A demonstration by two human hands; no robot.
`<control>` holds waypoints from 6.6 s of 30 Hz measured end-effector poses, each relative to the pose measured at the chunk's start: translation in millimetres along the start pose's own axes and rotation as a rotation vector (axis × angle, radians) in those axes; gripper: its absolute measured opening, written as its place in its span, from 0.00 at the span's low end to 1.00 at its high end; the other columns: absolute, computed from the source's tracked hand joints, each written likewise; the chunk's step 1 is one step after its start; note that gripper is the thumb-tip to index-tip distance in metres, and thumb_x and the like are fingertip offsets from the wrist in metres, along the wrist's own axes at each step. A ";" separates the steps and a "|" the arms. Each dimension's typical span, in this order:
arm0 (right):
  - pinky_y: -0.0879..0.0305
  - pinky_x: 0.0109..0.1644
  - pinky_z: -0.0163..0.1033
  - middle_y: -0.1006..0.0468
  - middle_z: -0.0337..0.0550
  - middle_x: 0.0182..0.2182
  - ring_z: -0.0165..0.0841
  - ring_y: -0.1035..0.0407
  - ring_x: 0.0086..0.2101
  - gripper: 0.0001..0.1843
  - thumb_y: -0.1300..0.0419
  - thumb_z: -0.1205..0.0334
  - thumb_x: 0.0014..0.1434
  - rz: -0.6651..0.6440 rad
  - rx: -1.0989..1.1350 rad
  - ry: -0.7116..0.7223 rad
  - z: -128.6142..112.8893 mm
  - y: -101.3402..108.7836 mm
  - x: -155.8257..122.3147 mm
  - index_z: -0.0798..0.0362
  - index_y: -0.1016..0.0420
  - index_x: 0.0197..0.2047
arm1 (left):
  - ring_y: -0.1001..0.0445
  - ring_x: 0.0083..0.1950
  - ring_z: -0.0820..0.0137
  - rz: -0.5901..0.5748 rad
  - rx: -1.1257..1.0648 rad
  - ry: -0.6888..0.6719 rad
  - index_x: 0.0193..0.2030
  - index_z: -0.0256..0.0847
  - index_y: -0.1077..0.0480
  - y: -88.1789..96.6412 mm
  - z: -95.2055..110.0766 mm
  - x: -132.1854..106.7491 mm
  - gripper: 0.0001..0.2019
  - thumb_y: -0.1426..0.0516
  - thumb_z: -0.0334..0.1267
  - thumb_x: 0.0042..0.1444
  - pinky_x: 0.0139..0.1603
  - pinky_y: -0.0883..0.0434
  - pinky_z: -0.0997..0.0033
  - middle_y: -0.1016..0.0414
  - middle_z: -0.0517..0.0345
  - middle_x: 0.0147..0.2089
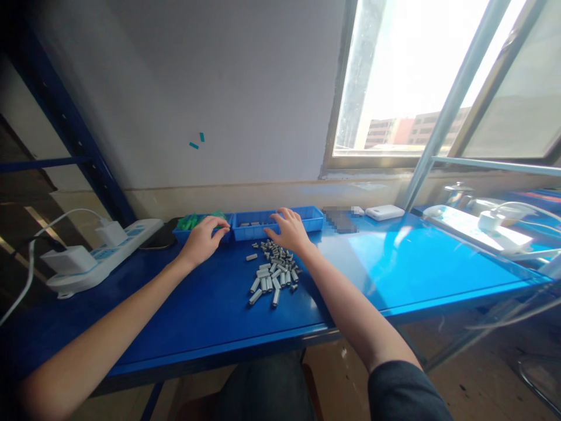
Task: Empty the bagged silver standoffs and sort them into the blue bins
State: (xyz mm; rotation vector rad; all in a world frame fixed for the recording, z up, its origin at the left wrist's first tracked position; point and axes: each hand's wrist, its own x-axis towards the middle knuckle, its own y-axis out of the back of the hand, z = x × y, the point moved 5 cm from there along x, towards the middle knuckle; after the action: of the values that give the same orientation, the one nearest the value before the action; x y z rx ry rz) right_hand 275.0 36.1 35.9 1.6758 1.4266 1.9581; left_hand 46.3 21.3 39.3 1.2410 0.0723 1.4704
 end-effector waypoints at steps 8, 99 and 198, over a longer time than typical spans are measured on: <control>0.38 0.46 0.40 0.26 0.45 0.36 0.35 0.35 0.39 0.09 0.46 0.61 0.62 -0.010 0.309 0.359 -86.7 15.6 -2.5 0.54 0.29 0.44 | 0.26 0.36 0.72 -0.120 -0.726 0.222 0.54 0.41 0.45 -10.4 17.1 -9.8 0.25 0.41 0.44 0.53 0.44 0.31 0.69 0.27 0.63 0.31; 0.42 0.46 0.40 0.24 0.49 0.39 0.38 0.32 0.42 0.14 0.53 0.58 0.66 0.137 -0.088 -0.033 -41.6 48.0 11.7 0.54 0.28 0.44 | 0.27 0.40 0.67 -0.273 -0.498 0.155 0.47 0.40 0.38 -25.7 31.8 -18.3 0.16 0.46 0.49 0.58 0.44 0.31 0.65 0.26 0.54 0.38; 0.39 0.43 0.36 0.22 0.47 0.39 0.36 0.30 0.42 0.09 0.44 0.68 0.56 -0.398 0.049 0.097 -40.2 -31.1 2.3 0.56 0.25 0.39 | 0.36 0.55 0.56 -0.617 0.360 -0.086 0.54 0.45 0.34 -53.4 35.9 -36.3 0.19 0.55 0.49 0.62 0.52 0.34 0.53 0.34 0.50 0.54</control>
State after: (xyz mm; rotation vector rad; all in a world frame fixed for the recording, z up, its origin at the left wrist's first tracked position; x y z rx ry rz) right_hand 227.4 32.5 18.4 1.2071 1.6995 1.8100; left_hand 100.2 -7.7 -2.1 1.4018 0.6288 0.8842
